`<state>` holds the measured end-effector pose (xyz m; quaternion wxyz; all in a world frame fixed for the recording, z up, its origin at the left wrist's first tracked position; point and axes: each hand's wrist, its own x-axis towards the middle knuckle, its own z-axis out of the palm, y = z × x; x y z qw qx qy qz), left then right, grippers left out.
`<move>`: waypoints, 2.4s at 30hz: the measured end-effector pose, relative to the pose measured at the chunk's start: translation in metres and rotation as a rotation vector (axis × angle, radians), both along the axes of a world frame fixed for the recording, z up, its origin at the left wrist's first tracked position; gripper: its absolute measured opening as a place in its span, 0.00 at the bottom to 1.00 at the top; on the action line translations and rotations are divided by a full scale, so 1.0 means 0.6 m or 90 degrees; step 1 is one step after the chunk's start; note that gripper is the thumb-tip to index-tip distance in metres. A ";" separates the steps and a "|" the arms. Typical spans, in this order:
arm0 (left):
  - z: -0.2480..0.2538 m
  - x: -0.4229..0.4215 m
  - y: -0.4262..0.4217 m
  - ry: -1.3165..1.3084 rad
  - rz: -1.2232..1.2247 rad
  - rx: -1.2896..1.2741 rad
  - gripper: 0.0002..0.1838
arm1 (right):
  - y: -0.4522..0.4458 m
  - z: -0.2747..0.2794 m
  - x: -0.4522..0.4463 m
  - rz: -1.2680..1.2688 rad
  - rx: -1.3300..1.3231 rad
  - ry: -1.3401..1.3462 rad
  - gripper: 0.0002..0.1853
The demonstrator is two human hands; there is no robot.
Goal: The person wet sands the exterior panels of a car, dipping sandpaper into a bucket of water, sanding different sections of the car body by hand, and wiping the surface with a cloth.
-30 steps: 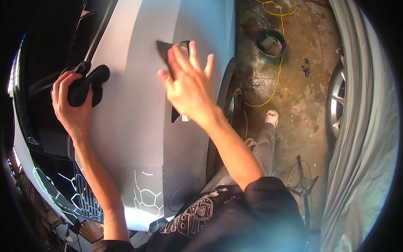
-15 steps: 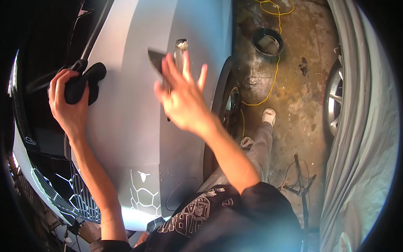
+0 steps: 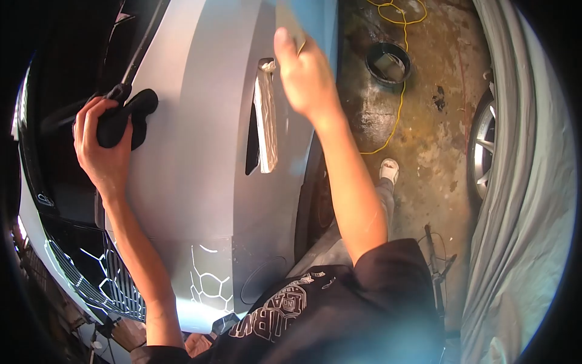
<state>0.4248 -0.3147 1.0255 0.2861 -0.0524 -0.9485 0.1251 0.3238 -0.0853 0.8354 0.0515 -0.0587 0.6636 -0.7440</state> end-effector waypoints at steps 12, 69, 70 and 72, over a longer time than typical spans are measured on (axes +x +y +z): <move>-0.012 0.018 -0.004 0.004 -0.002 0.011 0.19 | -0.065 0.001 0.175 0.106 0.308 0.196 0.37; -0.002 -0.019 -0.012 0.009 0.041 -0.090 0.19 | -0.114 -0.026 0.332 -0.009 0.189 0.175 0.38; -0.001 -0.024 -0.010 0.014 0.038 -0.090 0.19 | -0.108 -0.022 0.338 0.043 0.257 0.162 0.37; -0.003 -0.017 -0.011 0.011 0.016 -0.097 0.18 | -0.132 -0.027 0.288 0.020 0.204 0.177 0.38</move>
